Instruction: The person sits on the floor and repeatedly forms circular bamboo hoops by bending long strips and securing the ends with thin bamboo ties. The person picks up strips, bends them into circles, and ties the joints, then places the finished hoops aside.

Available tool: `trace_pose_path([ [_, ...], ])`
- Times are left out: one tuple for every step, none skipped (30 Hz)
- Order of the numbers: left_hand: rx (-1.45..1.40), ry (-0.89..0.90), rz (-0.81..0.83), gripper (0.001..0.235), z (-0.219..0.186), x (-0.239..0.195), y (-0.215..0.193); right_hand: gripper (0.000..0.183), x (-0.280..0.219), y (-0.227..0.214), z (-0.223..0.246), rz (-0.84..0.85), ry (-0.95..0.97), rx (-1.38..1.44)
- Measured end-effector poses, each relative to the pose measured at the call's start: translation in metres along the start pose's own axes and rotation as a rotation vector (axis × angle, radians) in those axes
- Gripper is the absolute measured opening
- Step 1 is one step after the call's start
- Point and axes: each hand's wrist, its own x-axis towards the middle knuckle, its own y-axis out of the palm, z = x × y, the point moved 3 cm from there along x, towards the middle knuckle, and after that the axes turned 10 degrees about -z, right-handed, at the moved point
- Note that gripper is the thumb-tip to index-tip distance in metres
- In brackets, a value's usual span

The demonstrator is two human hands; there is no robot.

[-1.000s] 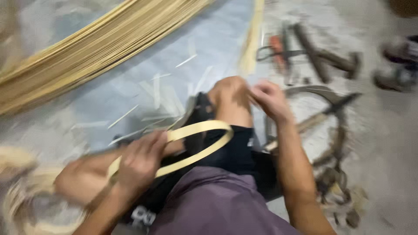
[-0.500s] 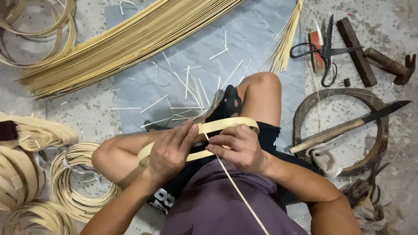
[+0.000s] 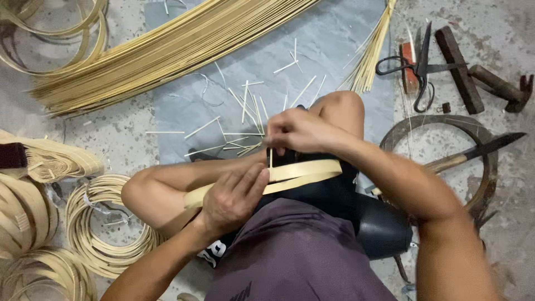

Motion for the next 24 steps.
trace_pose_path([
  [-0.001,-0.02,0.014,0.041,-0.002,0.0,0.0,0.019,0.013,0.006,-0.013,0.132,0.057,0.05],
  [-0.002,-0.039,0.027,0.04,-0.002,0.0,0.0,0.015,0.026,0.01,-0.021,0.264,0.115,0.099],
  [-0.013,-0.044,0.014,0.04,-0.003,0.0,0.0,0.012,0.03,0.015,-0.026,0.398,0.178,0.149],
  [-0.023,-0.049,0.001,0.04,-0.003,0.0,-0.001,0.016,0.033,0.012,-0.026,0.305,0.109,0.029],
  [-0.045,-0.054,-0.004,0.04,-0.005,0.0,-0.001,0.022,0.021,0.012,-0.022,0.21,0.052,-0.082],
  [-0.075,-0.091,0.025,0.041,-0.005,0.0,0.0,0.028,0.006,0.009,-0.014,0.116,-0.004,-0.194],
  [-0.093,-0.121,0.046,0.042,-0.002,0.003,0.0,0.027,-0.01,-0.002,0.008,-0.174,-0.213,-0.321],
  [-0.112,-0.151,0.069,0.043,0.002,0.007,-0.002,0.026,-0.036,-0.013,0.034,-0.462,-0.426,-0.444],
  [-0.135,-0.169,0.071,0.043,0.007,0.01,-0.005,0.021,-0.057,-0.016,0.051,-0.416,-0.438,-0.385],
  [-0.158,-0.186,0.074,0.043,0.011,0.013,-0.008,0.019,-0.076,-0.016,0.067,-0.368,-0.45,-0.326],
  [-0.185,-0.202,0.083,0.043,0.014,0.015,-0.011,0.012,-0.089,-0.008,0.077,-0.321,-0.5,-0.285],
  [-0.22,-0.226,0.105,0.042,0.016,0.017,-0.012,0.008,-0.095,-0.001,0.079,-0.273,-0.55,-0.243],
  [-0.264,-0.243,0.13,0.042,0.017,0.018,-0.011,0.017,-0.096,0.007,0.075,-0.313,-0.596,-0.287],
  [-0.308,-0.26,0.155,0.042,0.016,0.02,-0.009,0.029,-0.095,0.017,0.065,-0.353,-0.641,-0.33],
  [-0.277,-0.266,0.192,0.042,0.016,0.02,-0.006,0.043,-0.093,0.028,0.052,-0.398,-0.684,-0.373],
  [-0.245,-0.271,0.228,0.042,0.016,0.02,-0.004,0.04,-0.091,0.039,0.038,-0.364,-0.674,-0.329],
  [-0.197,-0.287,0.254,0.043,0.017,0.019,-0.002,0.038,-0.087,0.046,0.027,-0.318,-0.683,-0.284],
  [-0.178,-0.264,0.206,0.044,0.018,0.018,-0.004,0.036,-0.085,0.051,0.02,-0.272,-0.692,-0.24],
  [-0.163,-0.246,0.158,0.046,0.017,0.015,-0.005,0.032,-0.089,0.053,0.019,-0.299,-0.763,-0.263],
  [-0.147,-0.228,0.109,0.048,0.015,0.012,-0.006,0.029,-0.095,0.052,0.021,-0.326,-0.835,-0.286],
  [-0.092,-0.206,0.112,0.047,0.015,0.01,-0.003,0.026,-0.102,0.047,0.028,-0.36,-0.907,-0.319],
  [-0.038,-0.185,0.114,0.047,0.015,0.008,0.0,0.023,-0.107,0.04,0.038,-0.391,-0.957,-0.345],
  [0.018,-0.16,0.119,0.046,0.014,0.006,0.002,0.021,-0.106,0.033,0.048,-0.427,-1.007,-0.37],
  [0.012,-0.153,0.121,0.047,0.012,0.004,0.006,0.019,-0.104,0.027,0.057,-0.463,-1.058,-0.395],
])
